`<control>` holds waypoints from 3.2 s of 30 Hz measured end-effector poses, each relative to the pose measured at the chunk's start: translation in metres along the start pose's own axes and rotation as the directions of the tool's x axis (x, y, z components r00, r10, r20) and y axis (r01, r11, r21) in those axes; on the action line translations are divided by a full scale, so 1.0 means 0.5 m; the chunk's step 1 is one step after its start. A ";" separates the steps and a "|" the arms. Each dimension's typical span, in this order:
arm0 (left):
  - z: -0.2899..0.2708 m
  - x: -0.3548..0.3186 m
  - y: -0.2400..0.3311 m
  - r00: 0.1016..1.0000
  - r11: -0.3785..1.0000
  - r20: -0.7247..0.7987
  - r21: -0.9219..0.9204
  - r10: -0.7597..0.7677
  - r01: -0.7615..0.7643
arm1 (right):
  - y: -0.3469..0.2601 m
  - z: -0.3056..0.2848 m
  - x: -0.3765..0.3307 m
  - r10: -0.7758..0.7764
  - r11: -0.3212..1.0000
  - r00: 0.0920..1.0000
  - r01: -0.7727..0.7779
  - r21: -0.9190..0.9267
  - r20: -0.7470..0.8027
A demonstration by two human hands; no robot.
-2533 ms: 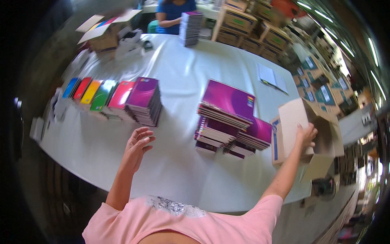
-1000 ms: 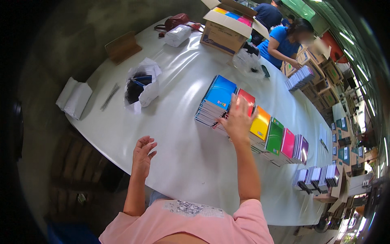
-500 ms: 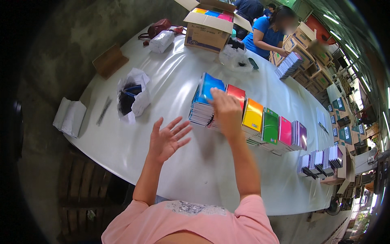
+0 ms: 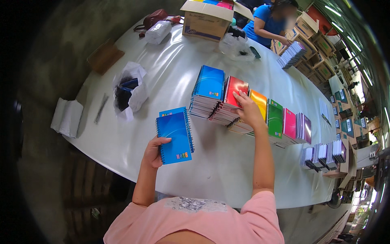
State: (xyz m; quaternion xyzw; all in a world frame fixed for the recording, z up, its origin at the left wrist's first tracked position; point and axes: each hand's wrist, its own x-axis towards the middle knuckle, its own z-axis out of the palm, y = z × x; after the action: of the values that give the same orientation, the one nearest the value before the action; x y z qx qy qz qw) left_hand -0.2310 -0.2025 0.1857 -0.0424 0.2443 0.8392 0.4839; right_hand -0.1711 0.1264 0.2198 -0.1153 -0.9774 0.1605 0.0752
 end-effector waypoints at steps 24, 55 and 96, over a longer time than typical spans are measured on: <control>-0.001 0.035 -0.098 0.944 0.953 0.188 -0.081 -0.272 0.291 | -0.069 -0.091 -0.153 0.053 0.985 0.999 -0.054 -0.162 -0.014; -0.003 0.051 -0.193 0.940 0.966 0.313 -0.167 -0.139 0.198 | -0.193 -0.076 -0.296 -0.320 0.942 0.932 0.332 -0.045 0.172; 0.131 0.045 -0.390 0.976 0.987 0.202 -0.117 -0.082 0.107 | 0.219 -0.160 -0.259 0.136 0.980 0.916 -0.068 0.188 -0.378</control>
State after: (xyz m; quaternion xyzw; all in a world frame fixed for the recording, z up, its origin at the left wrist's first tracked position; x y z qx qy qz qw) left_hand -0.0699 -0.0746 0.1645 -0.0015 0.1393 0.8292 0.5413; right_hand -0.0098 0.2188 0.2445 -0.1888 -0.9182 0.2213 0.2688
